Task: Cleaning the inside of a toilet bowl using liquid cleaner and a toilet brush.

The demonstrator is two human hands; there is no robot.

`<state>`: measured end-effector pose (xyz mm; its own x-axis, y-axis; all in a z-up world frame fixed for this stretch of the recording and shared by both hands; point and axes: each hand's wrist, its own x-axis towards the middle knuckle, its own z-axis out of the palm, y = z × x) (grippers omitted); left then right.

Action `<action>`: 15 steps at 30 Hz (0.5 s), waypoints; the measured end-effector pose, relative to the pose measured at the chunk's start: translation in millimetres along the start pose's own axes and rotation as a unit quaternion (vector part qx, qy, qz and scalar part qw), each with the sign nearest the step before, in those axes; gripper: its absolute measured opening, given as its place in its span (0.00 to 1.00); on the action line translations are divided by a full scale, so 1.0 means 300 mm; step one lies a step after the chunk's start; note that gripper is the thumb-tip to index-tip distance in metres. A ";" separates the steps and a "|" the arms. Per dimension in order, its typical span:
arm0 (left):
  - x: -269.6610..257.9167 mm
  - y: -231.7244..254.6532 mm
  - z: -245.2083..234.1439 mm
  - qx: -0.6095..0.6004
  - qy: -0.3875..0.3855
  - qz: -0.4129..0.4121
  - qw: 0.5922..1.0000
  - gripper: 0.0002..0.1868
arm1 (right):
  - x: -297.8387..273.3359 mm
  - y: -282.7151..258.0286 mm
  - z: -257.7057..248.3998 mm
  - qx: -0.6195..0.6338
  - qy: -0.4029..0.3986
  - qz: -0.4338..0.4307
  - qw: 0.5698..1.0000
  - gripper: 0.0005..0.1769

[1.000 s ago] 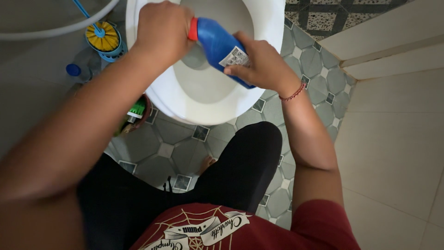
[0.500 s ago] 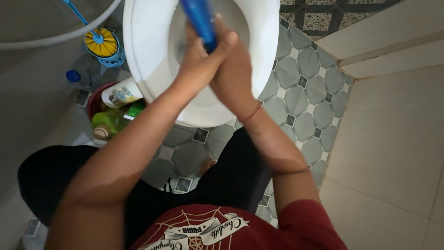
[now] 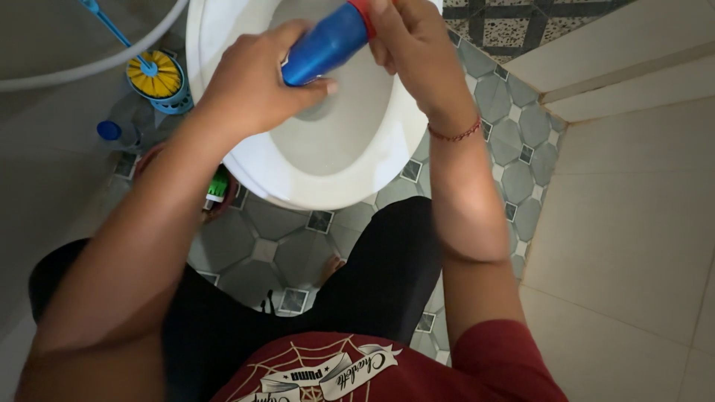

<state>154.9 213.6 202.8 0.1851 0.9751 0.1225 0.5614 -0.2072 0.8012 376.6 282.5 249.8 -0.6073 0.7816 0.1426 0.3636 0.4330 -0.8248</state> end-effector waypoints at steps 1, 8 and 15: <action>0.005 -0.016 0.007 0.000 0.000 -0.001 1.000 0.31 | 0.002 -0.007 0.013 0.001 -0.001 0.000 1.000 0.25; 0.031 -0.124 0.070 -0.156 -0.004 0.089 0.984 0.33 | -0.021 -0.071 0.145 -0.010 0.063 -0.040 0.997 0.18; 0.034 -0.184 0.120 -0.262 -0.043 0.069 0.962 0.27 | -0.049 -0.082 0.250 -0.123 0.083 -0.082 0.986 0.23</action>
<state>154.7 232.3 138.7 0.3066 0.9267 0.2175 0.0485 -0.2434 0.9687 323.5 226.6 226.8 -0.5550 0.7465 0.3670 0.4431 0.6387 -0.6291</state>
